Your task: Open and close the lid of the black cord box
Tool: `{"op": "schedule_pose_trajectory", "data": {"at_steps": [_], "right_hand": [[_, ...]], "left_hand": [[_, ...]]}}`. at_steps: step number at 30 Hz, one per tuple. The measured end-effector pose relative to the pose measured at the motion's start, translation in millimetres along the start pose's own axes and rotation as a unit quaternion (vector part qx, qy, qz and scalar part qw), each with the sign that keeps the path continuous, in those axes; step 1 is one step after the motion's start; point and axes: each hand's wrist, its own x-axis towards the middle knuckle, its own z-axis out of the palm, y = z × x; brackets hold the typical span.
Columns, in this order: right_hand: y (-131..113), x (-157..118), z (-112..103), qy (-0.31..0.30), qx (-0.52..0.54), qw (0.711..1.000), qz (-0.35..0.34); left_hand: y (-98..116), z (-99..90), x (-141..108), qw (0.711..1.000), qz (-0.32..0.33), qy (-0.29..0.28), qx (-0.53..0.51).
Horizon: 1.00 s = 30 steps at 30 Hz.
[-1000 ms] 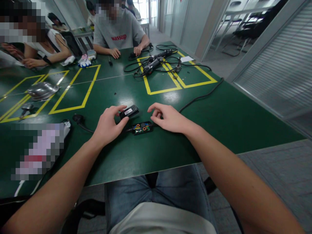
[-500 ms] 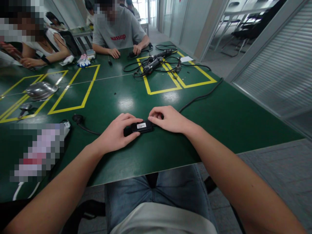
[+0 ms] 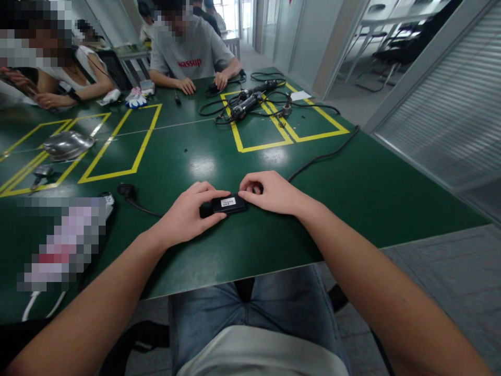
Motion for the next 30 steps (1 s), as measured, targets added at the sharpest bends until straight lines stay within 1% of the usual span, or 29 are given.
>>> {"op": "schedule_pose_trajectory", "data": {"at_steps": [8, 19, 24, 27, 28, 30], "right_hand": [[-0.2, -0.2, -0.4, -0.003, -0.011, 1.0, -0.001], [-0.2, 0.5, 1.1, -0.009, -0.022, 1.0, -0.003], [1.0, 1.4, 0.0, -0.014, -0.015, 1.0, 0.002], [3.9, 2.8, -0.9, -0.019, -0.008, 1.0, 0.005], [4.6, 3.0, -1.2, -0.021, -0.006, 1.0, 0.005], [4.8, 2.7, -1.7, -0.026, -0.003, 1.0, 0.005]], "left_hand": [[-0.3, -0.6, 0.6, 1.0, 0.003, 0.003, 0.006], [-0.7, 0.2, 0.8, 0.999, -0.017, 0.006, -0.036], [0.7, -0.1, 1.2, 0.999, -0.012, 0.011, -0.051], [0.2, -1.5, 2.2, 0.997, -0.015, 0.038, -0.065], [-0.9, -2.0, 2.7, 0.996, -0.026, 0.058, -0.064], [-5.0, -2.6, 4.0, 0.991, -0.069, 0.109, -0.042]]}}
